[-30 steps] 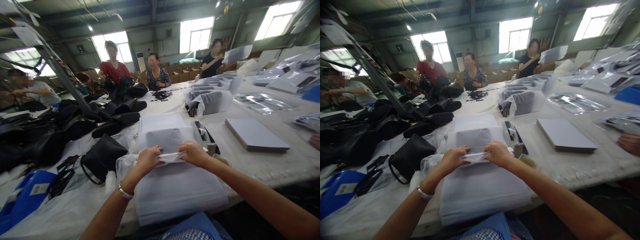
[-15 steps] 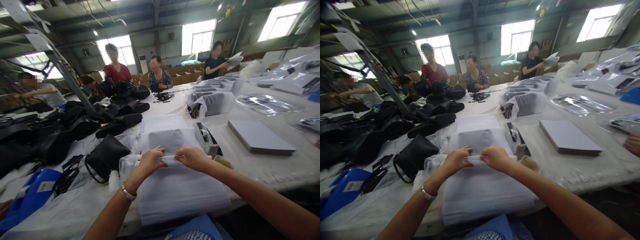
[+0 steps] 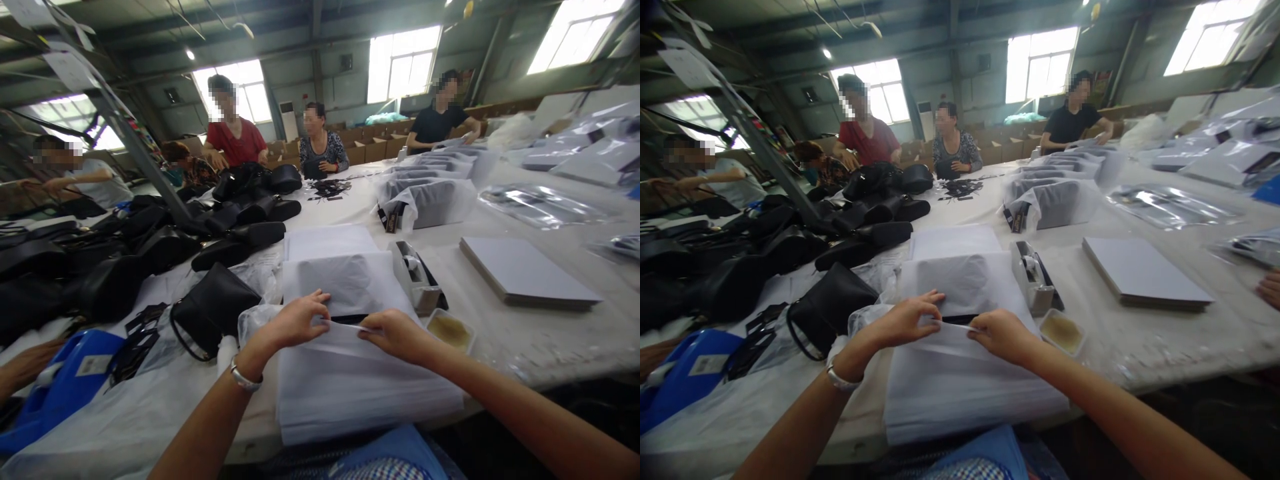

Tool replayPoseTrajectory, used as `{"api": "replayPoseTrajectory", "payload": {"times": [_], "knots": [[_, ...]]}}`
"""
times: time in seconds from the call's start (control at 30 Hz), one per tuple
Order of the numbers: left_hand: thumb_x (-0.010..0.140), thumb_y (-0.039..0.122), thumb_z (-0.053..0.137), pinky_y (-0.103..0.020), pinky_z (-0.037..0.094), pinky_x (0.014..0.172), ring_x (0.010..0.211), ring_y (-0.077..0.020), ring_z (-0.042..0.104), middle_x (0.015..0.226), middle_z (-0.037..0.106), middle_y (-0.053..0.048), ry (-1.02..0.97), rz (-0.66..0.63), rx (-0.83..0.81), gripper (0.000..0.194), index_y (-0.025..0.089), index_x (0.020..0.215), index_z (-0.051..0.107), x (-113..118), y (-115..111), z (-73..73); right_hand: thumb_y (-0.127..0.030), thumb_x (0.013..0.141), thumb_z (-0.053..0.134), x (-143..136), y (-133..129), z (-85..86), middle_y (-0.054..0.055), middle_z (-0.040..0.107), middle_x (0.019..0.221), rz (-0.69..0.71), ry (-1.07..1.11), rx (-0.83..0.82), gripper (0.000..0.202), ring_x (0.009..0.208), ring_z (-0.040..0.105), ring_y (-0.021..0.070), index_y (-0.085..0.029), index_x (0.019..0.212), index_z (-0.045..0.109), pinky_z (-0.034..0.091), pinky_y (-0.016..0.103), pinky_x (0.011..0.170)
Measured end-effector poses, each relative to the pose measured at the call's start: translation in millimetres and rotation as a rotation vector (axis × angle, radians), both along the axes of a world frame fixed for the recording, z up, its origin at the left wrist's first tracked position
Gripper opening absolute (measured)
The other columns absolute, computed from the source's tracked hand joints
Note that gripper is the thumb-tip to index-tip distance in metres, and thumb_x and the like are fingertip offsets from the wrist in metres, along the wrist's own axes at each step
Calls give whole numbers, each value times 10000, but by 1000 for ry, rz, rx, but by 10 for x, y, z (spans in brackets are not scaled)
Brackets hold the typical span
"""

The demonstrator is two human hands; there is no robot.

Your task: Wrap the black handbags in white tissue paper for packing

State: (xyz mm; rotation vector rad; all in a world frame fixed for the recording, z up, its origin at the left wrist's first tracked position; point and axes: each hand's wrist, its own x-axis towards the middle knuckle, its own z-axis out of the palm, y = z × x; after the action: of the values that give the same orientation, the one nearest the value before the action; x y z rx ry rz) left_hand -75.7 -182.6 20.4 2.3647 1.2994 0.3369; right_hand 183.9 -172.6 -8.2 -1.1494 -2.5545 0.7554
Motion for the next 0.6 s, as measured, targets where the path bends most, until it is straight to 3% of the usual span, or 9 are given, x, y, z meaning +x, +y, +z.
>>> {"api": "replayPoseTrajectory", "payload": {"times": [0.13, 0.33, 0.43, 0.53, 0.6], "knots": [[783, 142, 696, -419, 421, 1106, 1412, -272, 384, 1472, 497, -93, 9, -11, 28, 95, 226, 823, 713, -11, -30, -4, -273, 861, 646, 26, 16, -32, 18, 766, 939, 64, -93, 1, 157, 863, 702, 216, -262, 982, 746, 469, 256, 716], [873, 152, 600, -419, 439, 1094, 1386, -248, 434, 1436, 541, -112, -25, 46, 122, 79, 217, 901, 635, -20, -117, -139, -232, 924, 548, 96, -76, -35, 21, 744, 878, -7, -134, 236, 165, 808, 691, 202, -261, 939, 710, 452, 266, 674], [915, 149, 530, -398, 462, 1071, 1364, -231, 467, 1407, 572, -113, -24, 87, 184, 106, 219, 941, 606, -6, -189, -258, -165, 910, 531, 123, -53, -38, 37, 742, 977, -61, -68, 413, 185, 893, 679, 211, -251, 984, 676, 481, 296, 788], [954, 267, 518, -409, 456, 1075, 1352, -243, 483, 1353, 616, -106, -26, 148, 222, 137, 217, 1052, 599, 26, -265, -329, -107, 898, 513, 111, 28, -58, 74, 683, 1219, -58, 36, 531, 192, 1074, 638, 233, -217, 983, 646, 460, 354, 953], [936, 441, 552, -448, 434, 1091, 1359, -278, 472, 1357, 611, -115, -21, 179, 225, 355, 210, 1205, 566, 53, -313, -328, -121, 916, 507, 86, 85, -72, 78, 664, 1261, -64, 68, 537, 171, 1100, 632, 233, -212, 992, 631, 454, 364, 977]]}}
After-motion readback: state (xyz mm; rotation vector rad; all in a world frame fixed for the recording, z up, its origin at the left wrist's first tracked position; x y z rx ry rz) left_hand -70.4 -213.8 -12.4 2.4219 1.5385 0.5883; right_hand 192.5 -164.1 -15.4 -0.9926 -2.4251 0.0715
